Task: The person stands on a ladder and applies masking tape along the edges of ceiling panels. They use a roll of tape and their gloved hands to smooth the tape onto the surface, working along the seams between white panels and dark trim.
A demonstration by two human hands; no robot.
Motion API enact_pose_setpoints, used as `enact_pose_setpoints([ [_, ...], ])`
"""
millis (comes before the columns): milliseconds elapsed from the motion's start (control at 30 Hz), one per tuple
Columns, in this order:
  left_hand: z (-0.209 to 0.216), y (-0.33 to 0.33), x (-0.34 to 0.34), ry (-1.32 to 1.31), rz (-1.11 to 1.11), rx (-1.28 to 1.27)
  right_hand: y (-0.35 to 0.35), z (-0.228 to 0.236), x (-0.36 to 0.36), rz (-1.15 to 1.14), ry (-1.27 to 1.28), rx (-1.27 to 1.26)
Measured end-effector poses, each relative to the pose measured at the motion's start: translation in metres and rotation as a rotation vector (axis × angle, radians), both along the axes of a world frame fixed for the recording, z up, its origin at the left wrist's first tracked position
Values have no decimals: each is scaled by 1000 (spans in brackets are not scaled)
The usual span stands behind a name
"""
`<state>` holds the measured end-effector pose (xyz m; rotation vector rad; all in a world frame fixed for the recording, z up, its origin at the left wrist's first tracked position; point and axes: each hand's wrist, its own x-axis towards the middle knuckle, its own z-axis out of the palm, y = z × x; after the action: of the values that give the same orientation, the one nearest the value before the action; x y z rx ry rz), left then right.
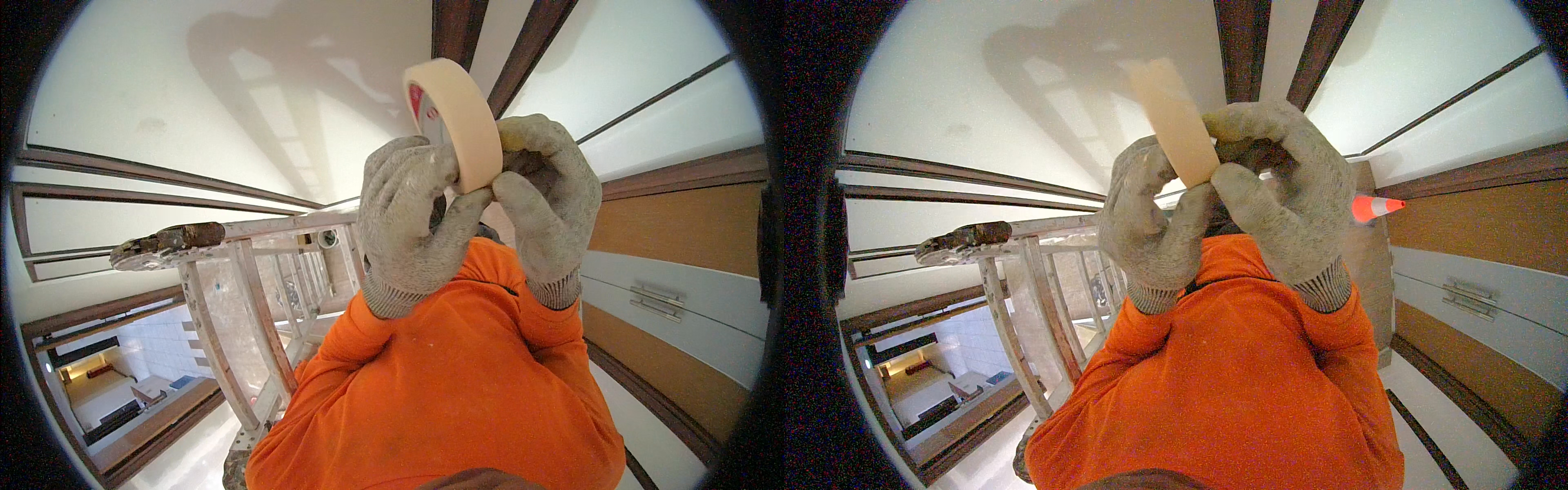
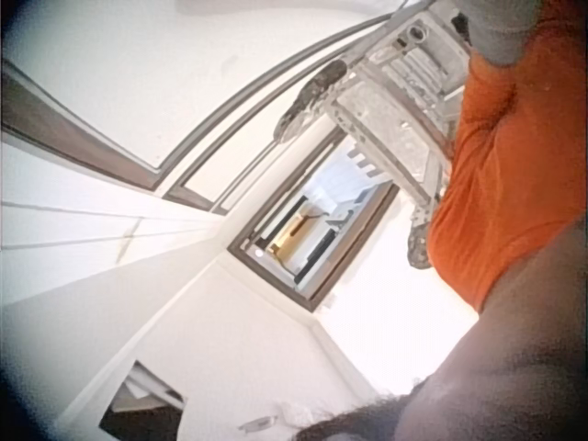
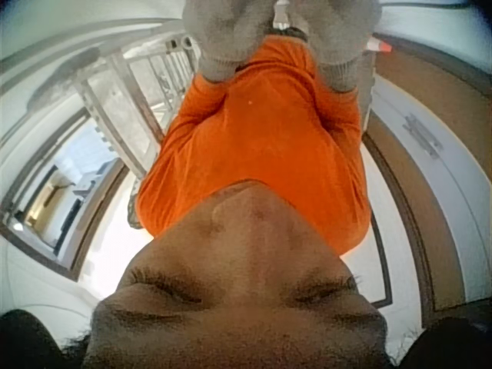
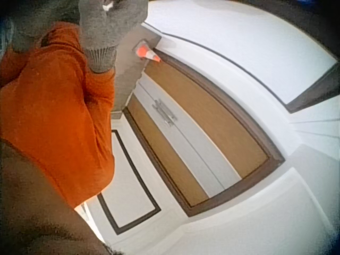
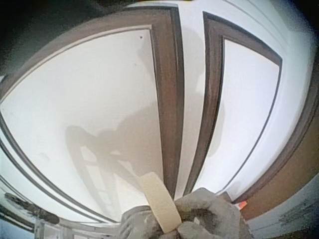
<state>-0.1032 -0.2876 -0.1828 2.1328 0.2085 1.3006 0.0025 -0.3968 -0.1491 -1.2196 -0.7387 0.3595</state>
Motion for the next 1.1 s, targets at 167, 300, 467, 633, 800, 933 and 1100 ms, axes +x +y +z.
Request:
enact_pose_setpoints([
  [167,-4,-2,0,-23,-75,-152,-11,-10,13,-227,-635,-60],
  [300,-1,-3,1,-27,-113,-69,-17,1,12,-288,-812,-35],
  [467,7,-1,-3,8,-144,63,-22,10,17,-204,-872,34],
  [633,14,-2,-8,91,-135,76,-27,27,25,-52,-1016,-75],
  [800,10,-2,-8,70,-139,72,-28,31,27,-22,-1083,-115],
  [933,12,-1,-8,74,-123,95,-28,19,23,-91,-1023,-89],
  [1100,13,-3,-7,41,-75,137,-28,7,13,-183,-973,-99],
])
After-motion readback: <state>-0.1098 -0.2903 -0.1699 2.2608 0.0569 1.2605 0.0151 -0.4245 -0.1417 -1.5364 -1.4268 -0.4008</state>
